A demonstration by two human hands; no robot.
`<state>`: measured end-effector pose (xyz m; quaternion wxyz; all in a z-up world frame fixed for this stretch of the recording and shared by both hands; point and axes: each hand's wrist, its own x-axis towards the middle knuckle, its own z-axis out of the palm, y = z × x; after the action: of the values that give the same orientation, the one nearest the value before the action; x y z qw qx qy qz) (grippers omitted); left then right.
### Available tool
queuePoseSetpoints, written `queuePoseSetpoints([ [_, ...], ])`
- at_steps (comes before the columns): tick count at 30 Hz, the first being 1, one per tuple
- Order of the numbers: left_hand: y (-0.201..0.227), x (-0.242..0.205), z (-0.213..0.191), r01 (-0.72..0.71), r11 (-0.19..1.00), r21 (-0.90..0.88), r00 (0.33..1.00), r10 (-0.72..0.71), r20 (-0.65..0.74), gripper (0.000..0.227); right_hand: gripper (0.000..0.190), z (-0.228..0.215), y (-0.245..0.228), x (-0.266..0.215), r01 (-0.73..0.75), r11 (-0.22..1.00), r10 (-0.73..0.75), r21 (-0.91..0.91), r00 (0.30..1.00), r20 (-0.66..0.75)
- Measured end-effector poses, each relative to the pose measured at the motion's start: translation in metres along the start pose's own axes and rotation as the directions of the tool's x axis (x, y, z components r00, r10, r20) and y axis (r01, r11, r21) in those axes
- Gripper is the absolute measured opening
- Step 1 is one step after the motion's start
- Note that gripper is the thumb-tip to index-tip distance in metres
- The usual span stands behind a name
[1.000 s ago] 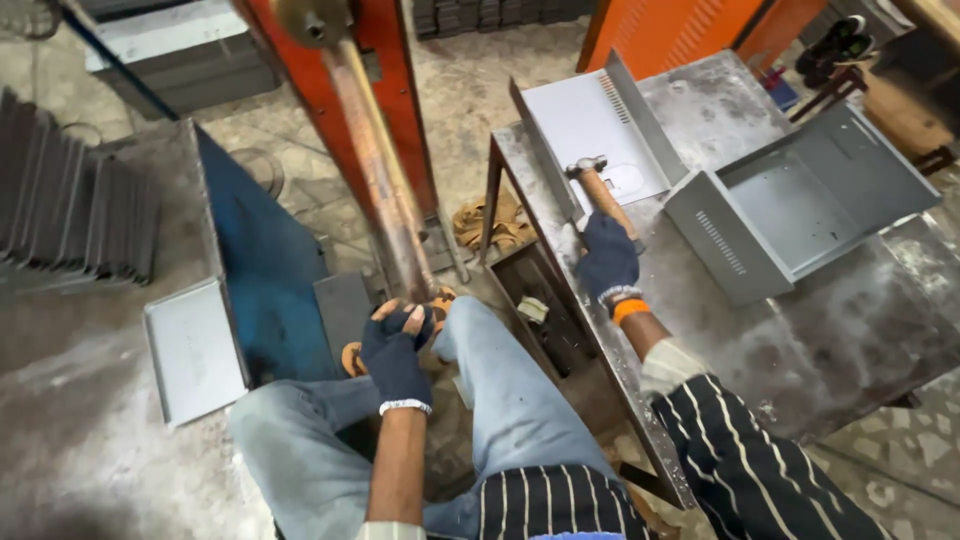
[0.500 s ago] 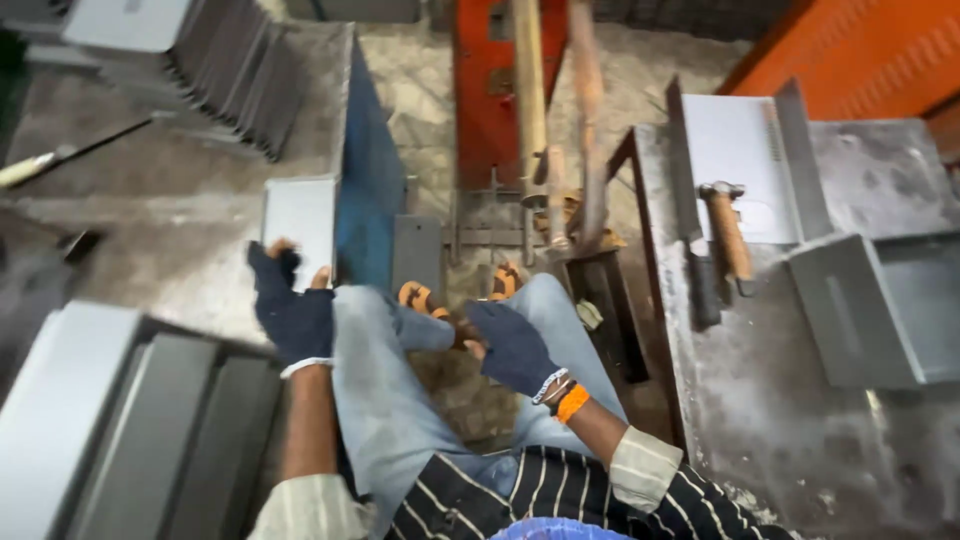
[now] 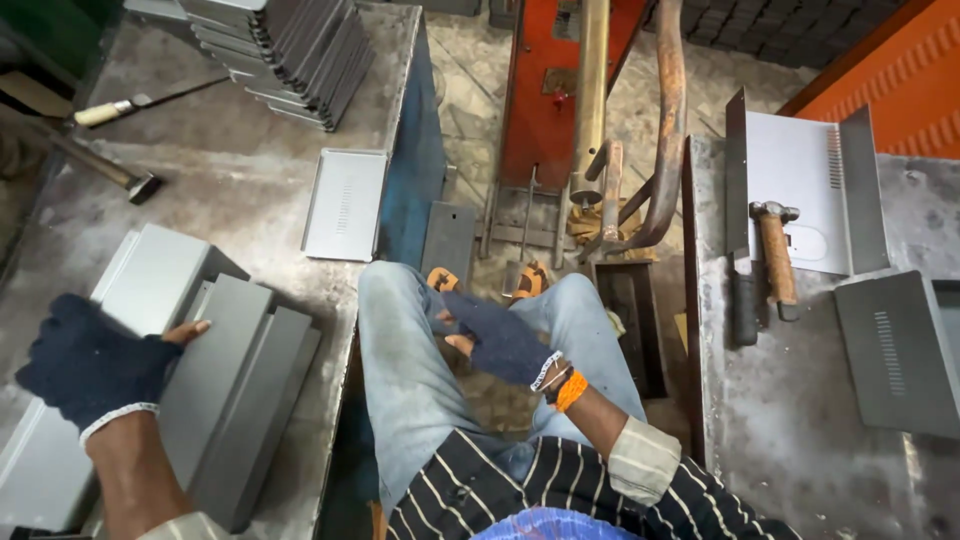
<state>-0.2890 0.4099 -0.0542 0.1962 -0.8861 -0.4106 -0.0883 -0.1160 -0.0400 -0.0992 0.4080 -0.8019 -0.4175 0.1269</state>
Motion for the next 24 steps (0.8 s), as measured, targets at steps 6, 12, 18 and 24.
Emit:
queuePoseSetpoints([
  [6,0.050,0.004,-0.113,-0.296,0.954,-0.039,0.904,0.267,-0.335,0.095,0.053,-0.045,-0.116,0.057,0.311,0.946,-0.323,-0.094,0.931,-0.170],
  [12,0.121,-0.001,-0.205,-0.793,0.596,-0.126,0.591,0.702,-0.397,0.065,0.076,-0.035,-0.164,0.093,0.254,0.776,-0.490,-0.578,0.819,-0.299],
  [18,0.170,-0.013,-0.277,-0.929,0.225,-0.294,0.293,0.932,-0.212,0.065,0.103,-0.076,-0.181,0.048,0.088,0.892,-0.289,-0.442,0.864,-0.411],
  [24,0.166,-0.025,-0.346,-0.944,0.323,0.070,0.150,0.608,-0.780,0.082,0.134,-0.112,-0.167,0.028,0.013,0.972,-0.208,-0.237,0.526,-0.825],
])
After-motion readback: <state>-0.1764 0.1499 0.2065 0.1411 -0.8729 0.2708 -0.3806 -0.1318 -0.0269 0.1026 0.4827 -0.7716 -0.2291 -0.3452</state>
